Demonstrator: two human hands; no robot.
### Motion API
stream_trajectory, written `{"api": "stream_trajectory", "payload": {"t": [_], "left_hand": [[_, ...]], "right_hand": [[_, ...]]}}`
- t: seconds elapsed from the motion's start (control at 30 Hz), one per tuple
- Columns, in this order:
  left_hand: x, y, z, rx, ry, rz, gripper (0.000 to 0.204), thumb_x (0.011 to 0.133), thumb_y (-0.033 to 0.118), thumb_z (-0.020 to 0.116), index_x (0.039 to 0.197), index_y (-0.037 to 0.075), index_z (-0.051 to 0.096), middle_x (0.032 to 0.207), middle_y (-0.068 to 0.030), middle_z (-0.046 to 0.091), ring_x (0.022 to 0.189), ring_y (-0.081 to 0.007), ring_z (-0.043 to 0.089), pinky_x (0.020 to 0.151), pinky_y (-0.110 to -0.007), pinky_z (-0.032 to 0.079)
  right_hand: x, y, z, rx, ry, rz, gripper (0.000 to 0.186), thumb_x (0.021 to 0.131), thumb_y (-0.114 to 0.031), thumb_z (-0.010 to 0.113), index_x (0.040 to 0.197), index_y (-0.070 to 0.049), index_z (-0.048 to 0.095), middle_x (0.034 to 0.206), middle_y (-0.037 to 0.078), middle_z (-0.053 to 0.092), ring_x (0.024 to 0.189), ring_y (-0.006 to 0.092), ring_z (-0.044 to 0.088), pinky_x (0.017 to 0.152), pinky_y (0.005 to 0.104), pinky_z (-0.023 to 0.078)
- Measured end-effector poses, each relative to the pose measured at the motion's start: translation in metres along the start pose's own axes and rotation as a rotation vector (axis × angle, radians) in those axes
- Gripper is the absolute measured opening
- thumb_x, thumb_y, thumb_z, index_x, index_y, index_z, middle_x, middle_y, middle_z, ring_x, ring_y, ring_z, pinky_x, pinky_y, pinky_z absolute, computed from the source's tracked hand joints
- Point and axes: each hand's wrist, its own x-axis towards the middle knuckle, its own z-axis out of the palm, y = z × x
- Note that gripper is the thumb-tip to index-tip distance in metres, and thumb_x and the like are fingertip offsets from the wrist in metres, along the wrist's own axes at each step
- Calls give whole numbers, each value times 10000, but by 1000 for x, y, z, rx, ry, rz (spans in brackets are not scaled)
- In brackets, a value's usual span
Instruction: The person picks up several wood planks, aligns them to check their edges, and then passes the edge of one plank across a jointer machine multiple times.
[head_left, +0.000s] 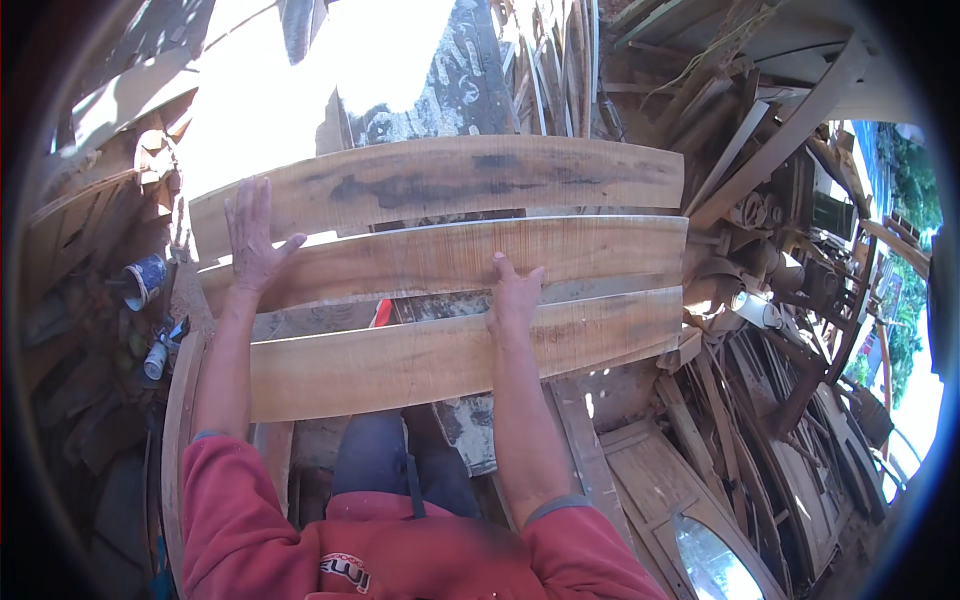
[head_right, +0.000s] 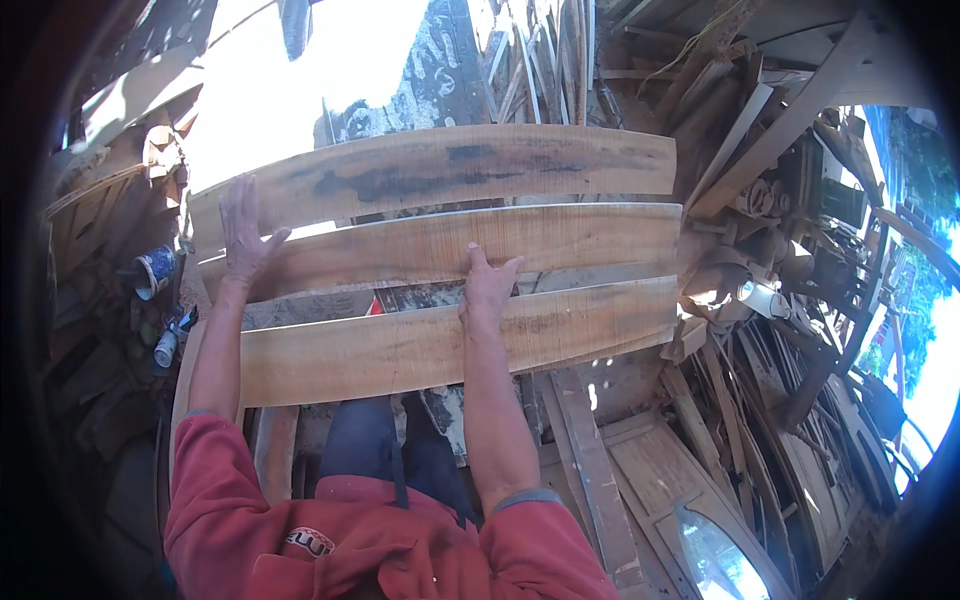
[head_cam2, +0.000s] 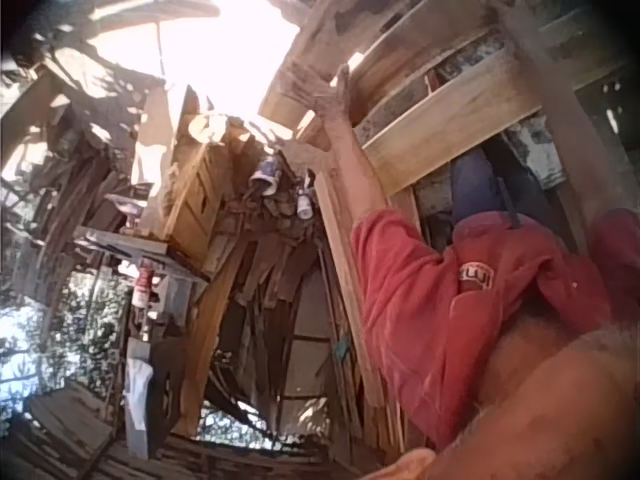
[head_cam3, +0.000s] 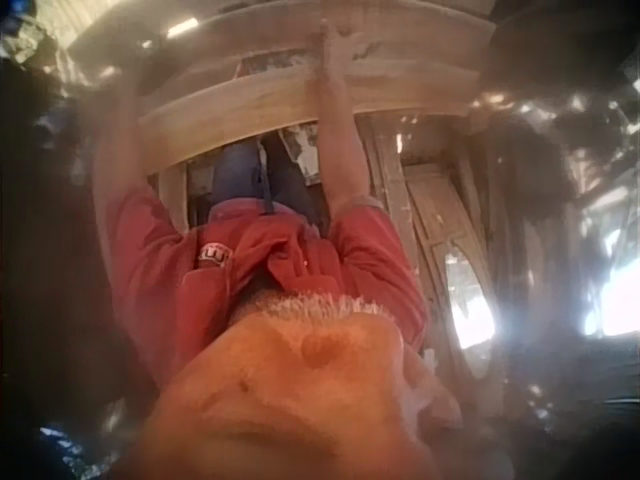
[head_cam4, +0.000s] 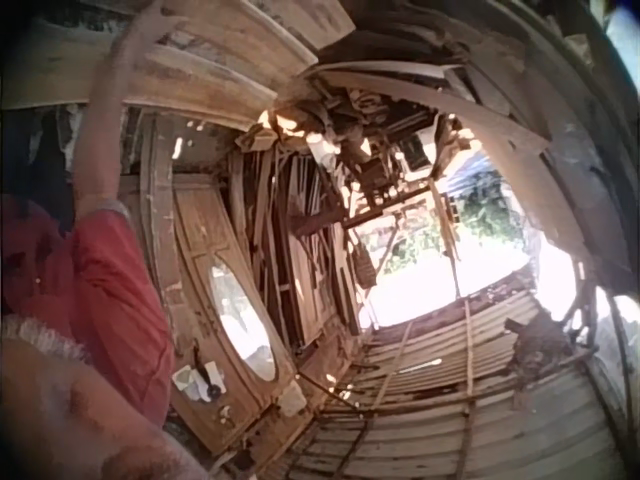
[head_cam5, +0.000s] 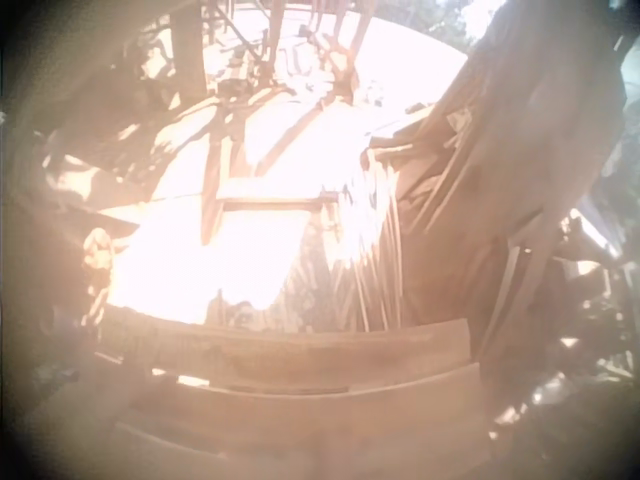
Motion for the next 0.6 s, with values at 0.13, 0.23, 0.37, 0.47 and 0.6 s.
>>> {"api": "stream_trajectory", "payload": {"t": [0.13,0.23,0.37,0.47,0.6], "left_hand": [[-14,36,-15,14,-27,152,1084,791,831,512,1597,155,248,1644,-138,223,1550,-326,101,1222,-616,37],[44,20,0,121,48,70,1115,788,845,499,1594,118,242,1654,-116,212,1549,-310,120,1225,-612,28],[126,55,25,109,63,30,1137,805,847,478,1585,57,232,1628,-124,280,1543,-321,134,1235,-589,19],[148,134,26,13,-173,117,1180,753,840,554,1573,47,252,1610,-138,301,1536,-326,149,1233,-596,19],[147,174,44,-53,-228,81,1260,660,791,704,1559,23,270,1581,-168,309,1514,-330,198,1234,-603,36]], "right_hand": [[9,-31,13,227,-94,112,664,868,-130,732,1365,115,366,1239,207,532,1060,262,564,921,399,472],[22,-38,28,92,-58,44,619,873,-136,726,1335,98,386,1201,195,545,1014,249,580,873,404,492],[35,-34,34,-3,-127,15,857,866,-219,720,1497,71,218,1397,248,446,1160,299,561,814,385,525],[-9,-69,32,157,-208,208,653,890,-137,699,1411,8,331,1334,207,484,1177,307,532,951,555,468],[-68,-55,50,282,-317,224,632,888,-118,697,1395,-13,335,1322,186,485,1192,318,529,970,631,447]]}}
